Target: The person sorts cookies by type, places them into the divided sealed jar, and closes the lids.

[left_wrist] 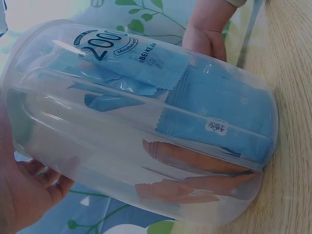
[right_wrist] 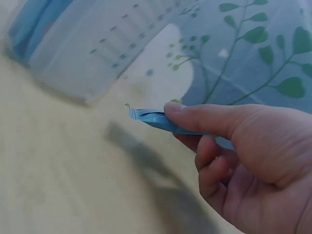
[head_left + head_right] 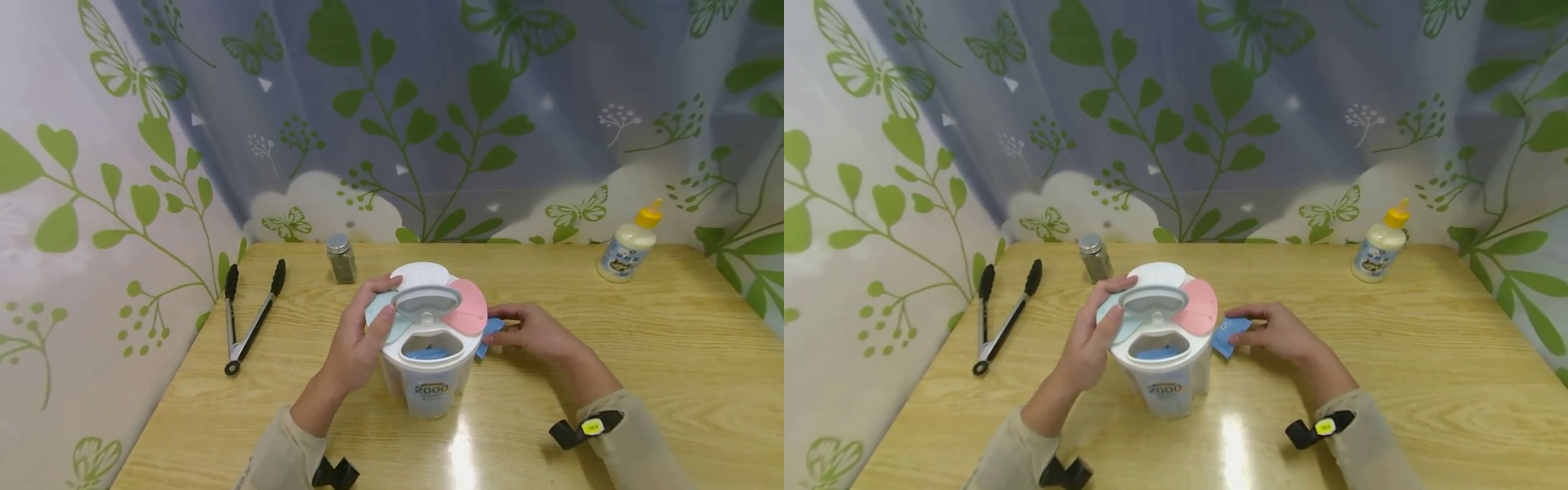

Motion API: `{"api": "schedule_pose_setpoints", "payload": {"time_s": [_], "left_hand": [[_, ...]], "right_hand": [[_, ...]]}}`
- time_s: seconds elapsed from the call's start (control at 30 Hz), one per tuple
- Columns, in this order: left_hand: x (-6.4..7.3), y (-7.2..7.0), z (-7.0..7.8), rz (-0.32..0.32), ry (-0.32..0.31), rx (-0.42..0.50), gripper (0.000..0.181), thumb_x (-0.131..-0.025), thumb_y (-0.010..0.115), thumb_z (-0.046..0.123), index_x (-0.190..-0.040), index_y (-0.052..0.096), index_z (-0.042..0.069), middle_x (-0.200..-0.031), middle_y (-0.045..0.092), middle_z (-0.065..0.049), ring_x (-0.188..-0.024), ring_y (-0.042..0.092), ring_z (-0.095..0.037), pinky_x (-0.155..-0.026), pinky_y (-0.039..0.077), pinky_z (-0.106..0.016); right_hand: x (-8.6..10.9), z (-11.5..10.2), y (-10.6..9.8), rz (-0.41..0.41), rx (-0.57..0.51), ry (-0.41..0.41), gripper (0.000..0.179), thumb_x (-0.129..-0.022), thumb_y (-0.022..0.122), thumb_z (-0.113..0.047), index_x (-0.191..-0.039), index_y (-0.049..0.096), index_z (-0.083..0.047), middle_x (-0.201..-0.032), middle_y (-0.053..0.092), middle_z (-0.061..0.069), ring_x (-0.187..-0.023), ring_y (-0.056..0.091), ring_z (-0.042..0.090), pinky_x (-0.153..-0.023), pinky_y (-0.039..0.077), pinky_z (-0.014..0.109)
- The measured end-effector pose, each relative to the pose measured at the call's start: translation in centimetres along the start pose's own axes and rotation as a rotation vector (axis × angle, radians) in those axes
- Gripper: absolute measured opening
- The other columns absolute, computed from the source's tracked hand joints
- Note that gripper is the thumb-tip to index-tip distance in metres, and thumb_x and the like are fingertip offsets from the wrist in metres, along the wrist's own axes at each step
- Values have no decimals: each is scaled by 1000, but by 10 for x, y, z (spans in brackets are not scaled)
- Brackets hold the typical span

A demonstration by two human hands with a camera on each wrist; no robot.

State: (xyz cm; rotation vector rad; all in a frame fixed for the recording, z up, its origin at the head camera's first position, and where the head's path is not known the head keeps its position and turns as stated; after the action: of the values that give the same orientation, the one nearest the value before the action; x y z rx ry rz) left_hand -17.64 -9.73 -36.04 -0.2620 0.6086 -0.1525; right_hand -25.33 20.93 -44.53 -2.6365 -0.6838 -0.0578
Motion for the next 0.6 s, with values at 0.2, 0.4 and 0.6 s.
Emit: {"api": "schedule_pose_setpoints", "payload": {"time_s": [0.2, 0.4, 0.6], "left_hand": [[0, 1, 0, 4, 10, -1, 35, -100, 47, 14, -132, 53, 3, -143, 56, -13, -141, 45, -28, -119, 34, -46], [0, 1, -1, 11, 17, 5, 34, -99, 47, 13, -132, 54, 3, -141, 57, -14, -140, 45, -29, -119, 34, -43], [0, 1, -2, 12, 20, 9, 34, -99, 48, 12, -131, 54, 2, -141, 57, -14, -141, 45, -29, -120, 33, -43]], "right_hand": [[15, -21, -17, 38, -26, -17, 52, -88, 77, -27, -135, 61, -11, -135, 57, 17, -52, 40, 15, -54, 43, 32], [28, -39, -30, 71, -9, -59, 52, -90, 75, -26, -136, 60, -9, -120, 66, 1, -58, 51, 15, -58, 48, 34], [44, -54, -45, 137, -73, -127, 44, -93, 71, -15, -135, 60, -8, -106, 67, -10, -61, 55, 11, -57, 48, 29]]}}
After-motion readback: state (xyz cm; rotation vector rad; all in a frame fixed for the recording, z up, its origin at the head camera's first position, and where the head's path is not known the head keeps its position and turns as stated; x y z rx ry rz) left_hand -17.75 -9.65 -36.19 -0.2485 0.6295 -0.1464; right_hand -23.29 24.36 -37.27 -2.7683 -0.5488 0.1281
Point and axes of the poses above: each hand's wrist, its own x-axis away from the middle knuckle, its own y-axis out of the palm, z = x × y, the point moved 2 cm from there along -x, towards the middle knuckle
